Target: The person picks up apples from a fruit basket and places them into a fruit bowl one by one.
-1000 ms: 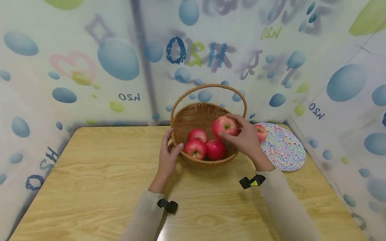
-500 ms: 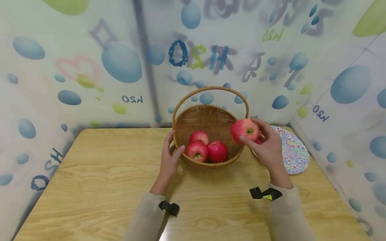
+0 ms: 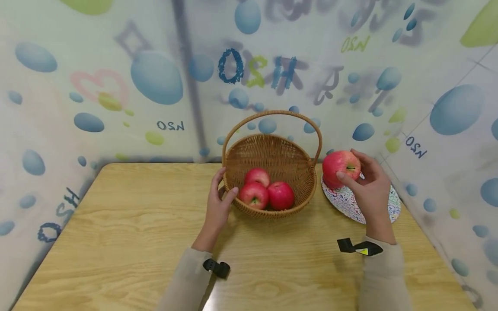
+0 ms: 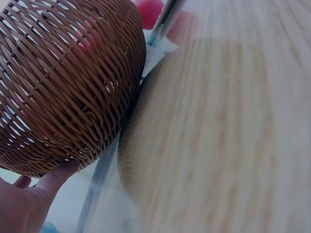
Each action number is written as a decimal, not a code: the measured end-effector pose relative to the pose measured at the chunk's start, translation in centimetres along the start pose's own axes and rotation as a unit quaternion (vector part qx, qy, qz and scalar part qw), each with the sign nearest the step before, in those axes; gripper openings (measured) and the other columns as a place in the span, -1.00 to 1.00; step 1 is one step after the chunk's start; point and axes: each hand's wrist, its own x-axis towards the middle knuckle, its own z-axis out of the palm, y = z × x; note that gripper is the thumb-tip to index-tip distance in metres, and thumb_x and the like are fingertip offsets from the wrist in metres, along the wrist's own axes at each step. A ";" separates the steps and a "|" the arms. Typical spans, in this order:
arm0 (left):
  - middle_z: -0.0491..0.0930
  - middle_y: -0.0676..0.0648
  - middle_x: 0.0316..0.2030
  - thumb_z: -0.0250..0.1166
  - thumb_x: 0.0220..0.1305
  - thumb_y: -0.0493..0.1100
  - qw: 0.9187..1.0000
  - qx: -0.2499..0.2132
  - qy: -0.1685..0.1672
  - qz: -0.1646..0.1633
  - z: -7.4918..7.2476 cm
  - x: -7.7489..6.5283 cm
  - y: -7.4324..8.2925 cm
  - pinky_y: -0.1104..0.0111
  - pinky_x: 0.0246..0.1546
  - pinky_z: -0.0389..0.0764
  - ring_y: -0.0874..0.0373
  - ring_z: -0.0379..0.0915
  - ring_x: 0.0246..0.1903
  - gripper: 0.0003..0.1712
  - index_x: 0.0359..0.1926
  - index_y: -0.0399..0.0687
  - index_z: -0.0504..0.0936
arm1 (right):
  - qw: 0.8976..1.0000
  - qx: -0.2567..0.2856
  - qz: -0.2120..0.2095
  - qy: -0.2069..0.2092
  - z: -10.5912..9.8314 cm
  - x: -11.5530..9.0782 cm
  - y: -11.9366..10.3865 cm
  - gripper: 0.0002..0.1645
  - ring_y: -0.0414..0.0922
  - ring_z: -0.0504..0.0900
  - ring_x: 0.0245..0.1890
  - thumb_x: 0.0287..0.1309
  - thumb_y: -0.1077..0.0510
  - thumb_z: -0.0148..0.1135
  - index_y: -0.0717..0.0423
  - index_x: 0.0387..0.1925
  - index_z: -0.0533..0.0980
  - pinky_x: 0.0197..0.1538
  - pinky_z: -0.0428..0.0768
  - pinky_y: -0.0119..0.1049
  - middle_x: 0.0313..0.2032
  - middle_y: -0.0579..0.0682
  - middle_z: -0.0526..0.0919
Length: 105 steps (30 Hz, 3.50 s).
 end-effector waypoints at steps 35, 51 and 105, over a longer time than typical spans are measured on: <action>0.13 -0.19 0.52 0.17 0.39 -0.29 1.000 0.010 -0.002 -0.008 0.0 0.0 0.3 -0.14 0.45 0.19 -0.12 0.03 0.52 -0.27 0.52 -0.07 0.17 | 0.934 -0.251 0.213 0.137 -6.2 1.1 7.0 -0.23 -0.14 0.48 0.24 0.16 -0.09 0.44 -0.14 0.39 0.43 0.15 0.59 -0.48 0.38 -0.04 0.48; 0.16 -0.19 0.50 0.18 0.41 -0.29 1.000 0.007 0.001 -0.010 -0.3 -0.1 0.1 -0.14 0.43 0.22 -0.17 0.10 0.50 -0.28 0.52 -0.05 0.18 | 0.910 -0.264 0.297 0.116 -6.9 1.2 9.0 -0.17 -0.19 0.46 0.17 0.16 -0.16 0.42 -0.11 0.43 0.39 0.08 0.55 -0.54 0.45 -0.08 0.39; 0.14 -0.16 0.52 0.21 0.40 -0.22 1.000 0.005 -0.007 -0.011 -0.1 -0.1 0.6 -0.13 0.46 0.17 -0.12 0.03 0.52 -0.27 0.52 -0.06 0.18 | 0.901 -0.343 0.263 -0.039 -9.1 3.3 10.8 0.12 0.29 0.25 0.43 0.27 -0.33 0.23 0.13 0.59 0.01 0.41 0.35 0.26 0.54 0.29 0.11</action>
